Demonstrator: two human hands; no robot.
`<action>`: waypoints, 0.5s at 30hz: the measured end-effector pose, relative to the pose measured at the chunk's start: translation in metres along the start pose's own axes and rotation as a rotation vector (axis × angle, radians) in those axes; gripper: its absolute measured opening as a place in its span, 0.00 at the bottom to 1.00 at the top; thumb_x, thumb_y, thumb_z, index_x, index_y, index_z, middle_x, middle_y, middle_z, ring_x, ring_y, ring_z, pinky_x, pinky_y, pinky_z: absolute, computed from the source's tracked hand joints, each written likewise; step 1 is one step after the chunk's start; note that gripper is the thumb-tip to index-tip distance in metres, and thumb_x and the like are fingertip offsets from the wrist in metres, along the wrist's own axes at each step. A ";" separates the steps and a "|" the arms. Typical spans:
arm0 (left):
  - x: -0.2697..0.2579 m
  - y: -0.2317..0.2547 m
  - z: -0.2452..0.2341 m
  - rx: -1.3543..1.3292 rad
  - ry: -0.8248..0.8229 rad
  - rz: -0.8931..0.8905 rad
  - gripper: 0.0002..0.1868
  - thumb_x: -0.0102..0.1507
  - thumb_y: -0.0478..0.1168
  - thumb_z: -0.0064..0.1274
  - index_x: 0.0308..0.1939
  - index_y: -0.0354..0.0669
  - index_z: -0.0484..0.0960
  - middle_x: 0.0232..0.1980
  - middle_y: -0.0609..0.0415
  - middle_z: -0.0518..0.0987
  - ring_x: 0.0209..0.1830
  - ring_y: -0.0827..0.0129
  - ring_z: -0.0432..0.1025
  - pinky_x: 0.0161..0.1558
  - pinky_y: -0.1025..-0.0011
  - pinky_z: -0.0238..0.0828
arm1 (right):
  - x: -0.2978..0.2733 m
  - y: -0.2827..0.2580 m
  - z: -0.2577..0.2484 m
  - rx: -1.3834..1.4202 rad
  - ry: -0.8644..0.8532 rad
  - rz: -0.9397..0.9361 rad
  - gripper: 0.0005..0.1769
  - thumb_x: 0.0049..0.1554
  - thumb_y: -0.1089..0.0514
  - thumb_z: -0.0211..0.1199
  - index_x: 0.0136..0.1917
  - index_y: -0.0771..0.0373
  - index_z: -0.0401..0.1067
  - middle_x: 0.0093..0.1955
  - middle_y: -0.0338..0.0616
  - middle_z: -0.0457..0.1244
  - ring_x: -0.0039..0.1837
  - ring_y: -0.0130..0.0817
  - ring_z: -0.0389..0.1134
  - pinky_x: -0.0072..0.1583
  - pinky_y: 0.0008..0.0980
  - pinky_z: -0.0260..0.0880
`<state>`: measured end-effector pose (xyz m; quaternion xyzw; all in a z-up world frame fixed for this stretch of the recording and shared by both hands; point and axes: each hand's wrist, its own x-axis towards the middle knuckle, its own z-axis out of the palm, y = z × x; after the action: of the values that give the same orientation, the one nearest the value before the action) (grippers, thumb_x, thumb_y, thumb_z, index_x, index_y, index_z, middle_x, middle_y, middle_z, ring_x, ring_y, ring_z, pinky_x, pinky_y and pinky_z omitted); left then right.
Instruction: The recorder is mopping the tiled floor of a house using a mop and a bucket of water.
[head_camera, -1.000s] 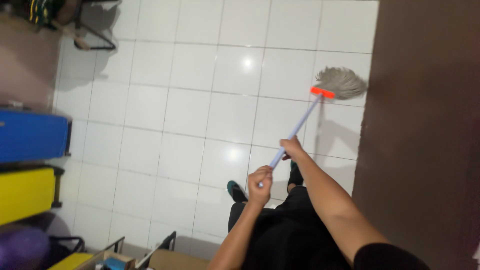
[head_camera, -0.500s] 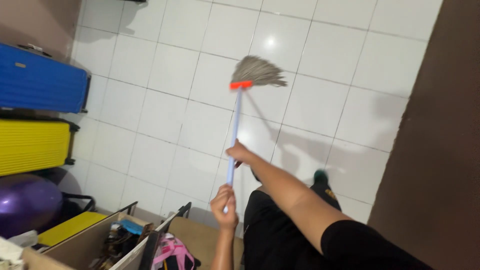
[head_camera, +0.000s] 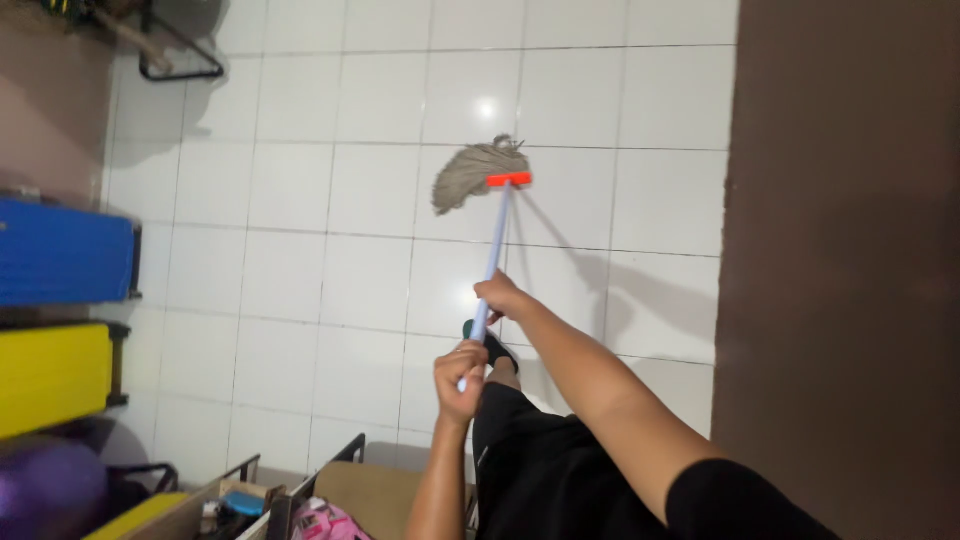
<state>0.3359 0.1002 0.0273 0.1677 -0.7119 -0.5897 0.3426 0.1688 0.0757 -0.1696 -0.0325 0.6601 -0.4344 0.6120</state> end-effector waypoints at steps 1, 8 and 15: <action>-0.001 -0.001 0.020 -0.001 -0.016 0.004 0.14 0.57 0.34 0.47 0.19 0.32 0.64 0.23 0.46 0.69 0.27 0.59 0.68 0.41 0.64 0.71 | -0.006 0.011 -0.027 0.014 0.008 -0.006 0.18 0.51 0.58 0.59 0.52 0.66 0.60 0.36 0.49 0.60 0.32 0.43 0.66 0.28 0.47 0.73; -0.038 -0.014 0.139 -0.161 -0.214 -0.028 0.13 0.59 0.33 0.46 0.20 0.32 0.66 0.24 0.47 0.70 0.29 0.58 0.69 0.43 0.63 0.72 | -0.065 0.097 -0.183 0.205 0.215 -0.038 0.14 0.49 0.60 0.60 0.47 0.65 0.62 0.31 0.45 0.57 0.30 0.40 0.62 0.28 0.48 0.72; -0.090 -0.021 0.199 -0.288 -0.282 -0.156 0.12 0.59 0.31 0.47 0.20 0.32 0.66 0.24 0.48 0.68 0.31 0.58 0.69 0.45 0.64 0.72 | -0.114 0.176 -0.258 0.227 0.377 0.038 0.08 0.50 0.59 0.59 0.38 0.66 0.64 0.28 0.44 0.54 0.27 0.37 0.57 0.28 0.47 0.72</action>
<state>0.2597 0.2968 -0.0326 0.0876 -0.6461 -0.7276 0.2132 0.0670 0.3882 -0.2214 0.1310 0.7101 -0.4927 0.4857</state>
